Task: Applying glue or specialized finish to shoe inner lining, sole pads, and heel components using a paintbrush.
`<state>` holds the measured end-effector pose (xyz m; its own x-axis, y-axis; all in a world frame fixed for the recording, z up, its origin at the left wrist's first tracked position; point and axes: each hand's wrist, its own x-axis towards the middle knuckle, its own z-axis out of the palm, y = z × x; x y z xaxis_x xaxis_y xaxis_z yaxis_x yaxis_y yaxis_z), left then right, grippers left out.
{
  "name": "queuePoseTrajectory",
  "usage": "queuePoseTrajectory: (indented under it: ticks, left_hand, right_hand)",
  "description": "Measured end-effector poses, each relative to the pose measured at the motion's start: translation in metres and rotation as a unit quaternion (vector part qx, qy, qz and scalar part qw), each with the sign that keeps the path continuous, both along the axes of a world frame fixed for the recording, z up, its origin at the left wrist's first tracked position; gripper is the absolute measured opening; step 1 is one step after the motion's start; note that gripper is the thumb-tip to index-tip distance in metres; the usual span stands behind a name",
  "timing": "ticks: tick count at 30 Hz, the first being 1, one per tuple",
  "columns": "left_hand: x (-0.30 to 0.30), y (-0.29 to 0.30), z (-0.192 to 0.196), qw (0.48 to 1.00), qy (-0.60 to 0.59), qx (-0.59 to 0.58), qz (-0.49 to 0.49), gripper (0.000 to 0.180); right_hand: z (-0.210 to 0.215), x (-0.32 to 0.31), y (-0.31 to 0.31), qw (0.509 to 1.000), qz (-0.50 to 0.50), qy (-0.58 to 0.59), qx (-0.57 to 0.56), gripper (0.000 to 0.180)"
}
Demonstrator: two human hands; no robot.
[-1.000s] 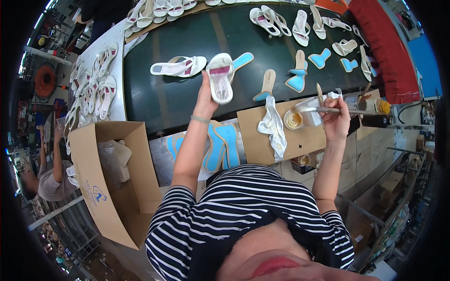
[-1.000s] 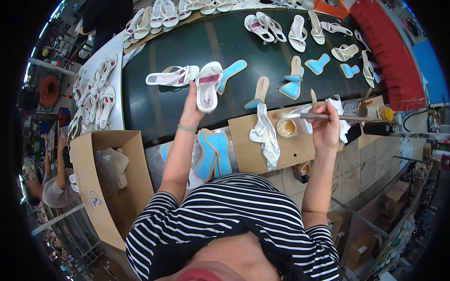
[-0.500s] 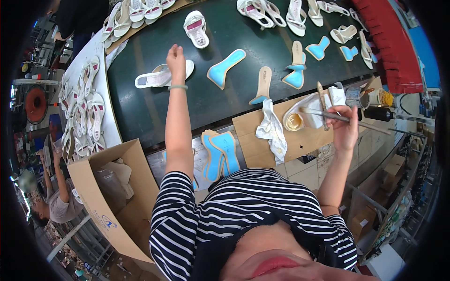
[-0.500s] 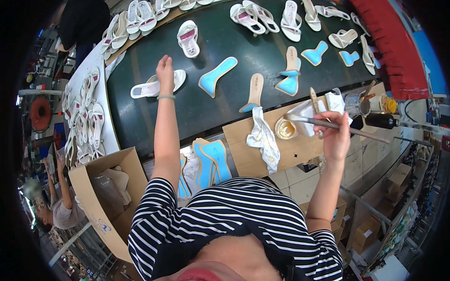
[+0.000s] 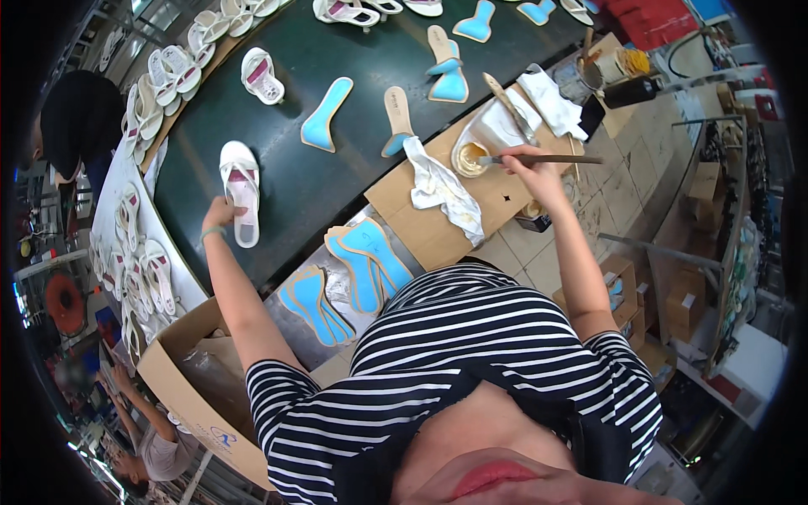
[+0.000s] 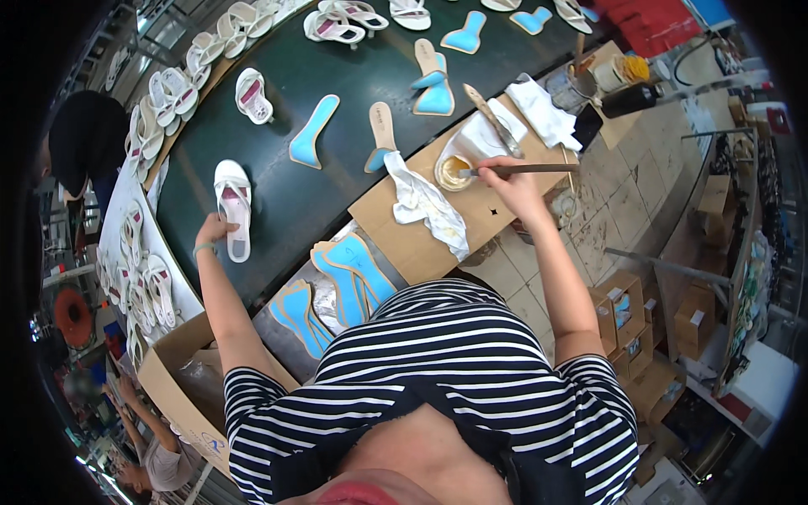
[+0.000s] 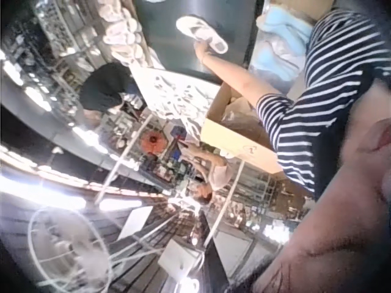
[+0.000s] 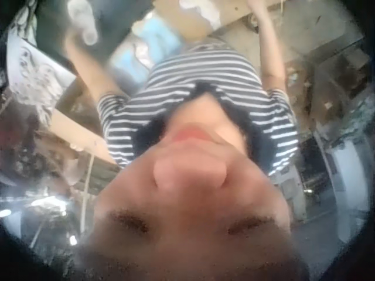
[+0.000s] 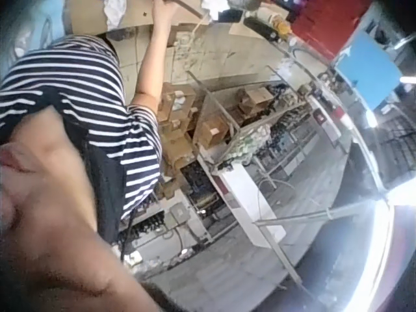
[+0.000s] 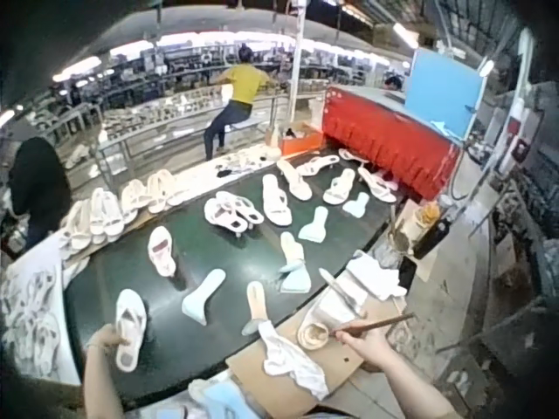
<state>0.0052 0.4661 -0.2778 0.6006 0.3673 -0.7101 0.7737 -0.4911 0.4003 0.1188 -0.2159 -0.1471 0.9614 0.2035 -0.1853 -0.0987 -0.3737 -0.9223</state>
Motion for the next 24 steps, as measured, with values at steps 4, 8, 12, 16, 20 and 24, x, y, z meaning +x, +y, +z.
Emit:
queuePoseTrajectory:
  ticks: [4,8,12,16,20,24]
  left_hand:
    - [-0.063,-0.042,-0.008,0.919,-0.190,-0.244,0.244,0.032]
    - [-0.092,-0.129,0.041,0.771,-0.377,-0.412,0.306,0.048]
    - [-0.108,-0.179,0.079,0.692,-0.498,-0.407,0.329,0.058]
    - [-0.109,-0.193,0.103,0.627,-0.527,-0.493,0.295,0.067]
    - [-0.093,-0.209,0.123,0.600,-0.556,-0.486,0.309,0.073]
    - [-0.076,-0.238,0.150,0.630,-0.559,-0.465,0.273,0.087]
  right_hand:
    - [-0.036,-0.006,0.005,0.996,0.013,-0.064,-0.058,0.016]
    - [-0.055,-0.013,0.000,0.997,0.008,-0.069,-0.039,0.018]
    - [-0.020,-0.018,-0.008,0.991,-0.035,-0.014,0.128,0.019]
    - [-0.021,-0.027,-0.016,0.993,-0.044,-0.055,0.099,0.018]
    - [-0.037,-0.036,-0.020,0.964,0.015,0.091,0.250,0.019]
    - [-0.010,-0.036,-0.020,0.913,-0.045,0.079,0.398,0.021]
